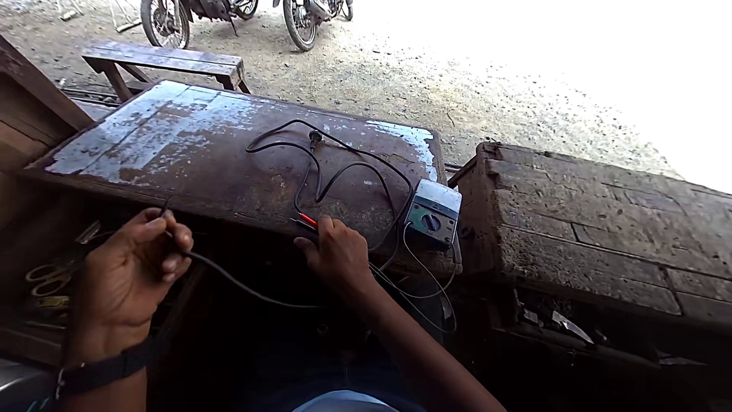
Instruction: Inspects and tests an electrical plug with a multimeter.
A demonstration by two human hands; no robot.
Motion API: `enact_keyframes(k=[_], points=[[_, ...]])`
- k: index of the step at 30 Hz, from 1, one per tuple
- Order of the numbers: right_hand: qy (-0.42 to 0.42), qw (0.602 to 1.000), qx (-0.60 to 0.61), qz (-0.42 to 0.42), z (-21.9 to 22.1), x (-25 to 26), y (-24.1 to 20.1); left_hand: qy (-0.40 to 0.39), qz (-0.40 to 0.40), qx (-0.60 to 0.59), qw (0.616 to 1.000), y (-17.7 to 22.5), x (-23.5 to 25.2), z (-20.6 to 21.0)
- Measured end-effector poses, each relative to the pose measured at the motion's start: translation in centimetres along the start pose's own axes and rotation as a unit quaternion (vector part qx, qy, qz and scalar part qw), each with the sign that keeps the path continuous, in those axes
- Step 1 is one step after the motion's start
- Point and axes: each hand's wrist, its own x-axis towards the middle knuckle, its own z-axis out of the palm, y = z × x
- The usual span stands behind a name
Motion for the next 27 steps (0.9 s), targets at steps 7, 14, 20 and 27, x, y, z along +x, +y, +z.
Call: enact_keyframes(k=[7, 14, 20, 27], points=[[0.119, 0.967, 0.066, -0.217, 0.1, 5.1, -4.3, 0.123, 0.201, 0.061, 0.970, -1.5, -9.2, -4.7], [0.088, 0.881, 0.238, -0.399, -1.5, 0.6, -8.8, 0.042, 0.084, -0.160, 0.983, -3.4, -7.7, -2.1], [-0.121, 0.928, 0.114, -0.333, 2.6, -5.8, -4.4, 0.242, -0.007, -0.240, 0.940, -2.3, -5.2, -0.1], [-0.223, 0.905, 0.267, -0.244, 2.3, -8.1, 2.4, 0.061, 0.141, 0.004, 0.988, -8.0, -6.1, 0.4]])
